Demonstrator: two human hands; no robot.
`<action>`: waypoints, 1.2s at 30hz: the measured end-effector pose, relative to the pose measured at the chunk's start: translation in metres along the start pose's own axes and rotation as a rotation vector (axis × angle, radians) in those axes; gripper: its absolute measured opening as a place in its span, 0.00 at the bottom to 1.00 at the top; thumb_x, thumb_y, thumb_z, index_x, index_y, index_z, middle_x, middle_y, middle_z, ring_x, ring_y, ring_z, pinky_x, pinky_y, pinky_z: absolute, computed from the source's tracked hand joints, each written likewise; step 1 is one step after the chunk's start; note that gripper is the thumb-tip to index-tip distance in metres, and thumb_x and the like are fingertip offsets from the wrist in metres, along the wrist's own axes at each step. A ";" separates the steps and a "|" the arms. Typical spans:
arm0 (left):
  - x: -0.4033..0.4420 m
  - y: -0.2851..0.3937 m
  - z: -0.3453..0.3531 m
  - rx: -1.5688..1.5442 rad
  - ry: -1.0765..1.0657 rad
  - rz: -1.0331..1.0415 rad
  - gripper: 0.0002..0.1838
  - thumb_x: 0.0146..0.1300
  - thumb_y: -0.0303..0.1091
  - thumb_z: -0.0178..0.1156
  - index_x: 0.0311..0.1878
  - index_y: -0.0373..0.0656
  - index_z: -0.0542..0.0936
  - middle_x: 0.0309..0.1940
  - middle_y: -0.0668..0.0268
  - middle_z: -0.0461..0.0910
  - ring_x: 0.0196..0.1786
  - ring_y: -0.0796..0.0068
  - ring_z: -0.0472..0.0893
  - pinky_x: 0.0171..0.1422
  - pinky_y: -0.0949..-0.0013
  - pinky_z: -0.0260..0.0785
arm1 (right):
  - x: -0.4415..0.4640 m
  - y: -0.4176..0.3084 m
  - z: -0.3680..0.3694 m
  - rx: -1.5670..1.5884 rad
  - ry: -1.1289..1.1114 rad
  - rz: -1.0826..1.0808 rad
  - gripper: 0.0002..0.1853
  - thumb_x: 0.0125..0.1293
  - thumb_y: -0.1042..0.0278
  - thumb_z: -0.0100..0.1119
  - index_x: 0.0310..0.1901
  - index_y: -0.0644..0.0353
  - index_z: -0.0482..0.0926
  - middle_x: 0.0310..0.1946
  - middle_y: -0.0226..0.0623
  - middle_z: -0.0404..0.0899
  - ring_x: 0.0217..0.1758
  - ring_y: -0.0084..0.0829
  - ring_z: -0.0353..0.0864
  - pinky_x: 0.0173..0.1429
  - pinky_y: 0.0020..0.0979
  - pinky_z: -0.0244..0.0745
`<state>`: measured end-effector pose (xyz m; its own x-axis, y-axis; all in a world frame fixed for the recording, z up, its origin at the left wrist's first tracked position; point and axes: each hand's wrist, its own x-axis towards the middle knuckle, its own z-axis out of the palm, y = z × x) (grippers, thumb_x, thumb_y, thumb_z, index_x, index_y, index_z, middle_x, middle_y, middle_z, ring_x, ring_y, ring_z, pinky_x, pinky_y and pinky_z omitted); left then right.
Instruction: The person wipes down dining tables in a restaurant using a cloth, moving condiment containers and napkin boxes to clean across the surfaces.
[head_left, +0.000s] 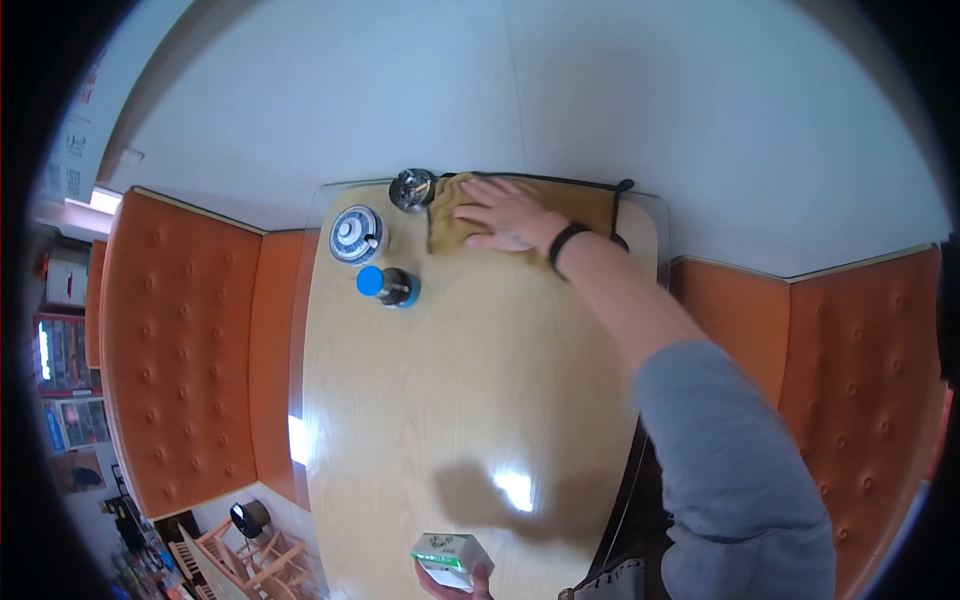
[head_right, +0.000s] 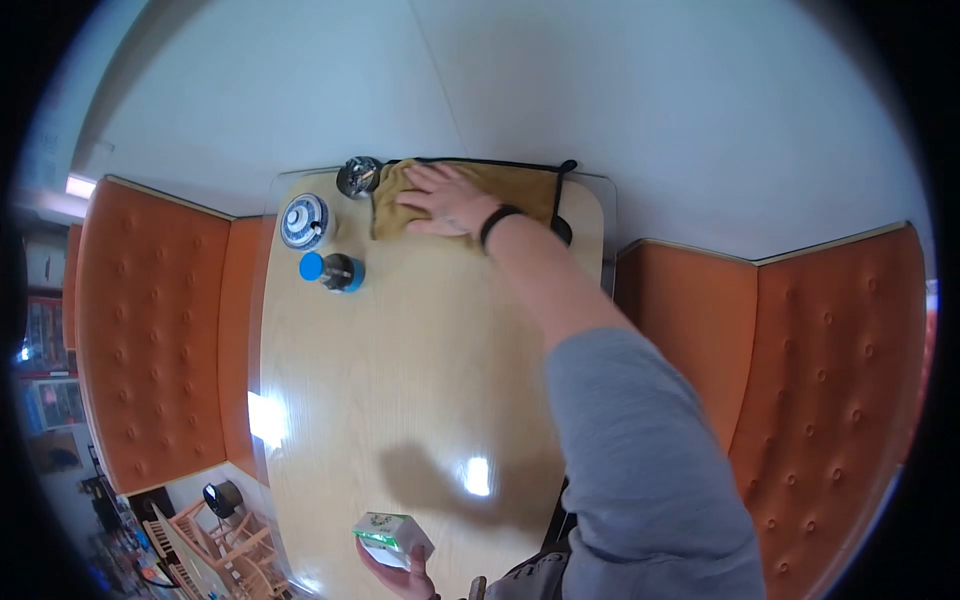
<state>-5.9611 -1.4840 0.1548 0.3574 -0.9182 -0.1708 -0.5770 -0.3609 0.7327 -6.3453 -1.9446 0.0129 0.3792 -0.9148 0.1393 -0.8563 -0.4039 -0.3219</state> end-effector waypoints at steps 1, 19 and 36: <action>-0.001 0.004 -0.001 0.022 -0.009 0.016 0.51 0.52 0.38 0.77 0.74 0.35 0.56 0.66 0.55 0.66 0.66 0.63 0.68 0.69 0.59 0.64 | -0.018 0.012 -0.010 0.026 -0.006 0.011 0.33 0.69 0.37 0.50 0.69 0.46 0.68 0.78 0.44 0.52 0.82 0.42 0.45 0.82 0.45 0.40; -0.009 -0.094 -0.024 -0.405 0.273 0.034 0.54 0.51 0.42 0.76 0.75 0.34 0.54 0.68 0.52 0.58 0.70 0.53 0.64 0.71 0.50 0.61 | -0.117 -0.270 0.065 -0.035 -0.169 -0.341 0.34 0.70 0.38 0.50 0.73 0.44 0.63 0.78 0.53 0.47 0.83 0.49 0.41 0.79 0.58 0.38; 0.006 -0.052 -0.068 -0.101 0.344 -0.141 0.31 0.58 0.33 0.68 0.63 0.32 0.70 0.54 0.56 0.76 0.56 0.65 0.76 0.62 0.62 0.70 | 0.202 -0.260 0.111 -0.005 0.088 0.297 0.35 0.69 0.35 0.46 0.74 0.40 0.63 0.80 0.45 0.45 0.84 0.43 0.39 0.82 0.52 0.32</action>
<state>-5.8786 -1.4599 0.1602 0.6635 -0.7461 -0.0561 -0.4357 -0.4463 0.7816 -6.0068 -2.0241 0.0211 0.0808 -0.9895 0.1202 -0.9269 -0.1189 -0.3561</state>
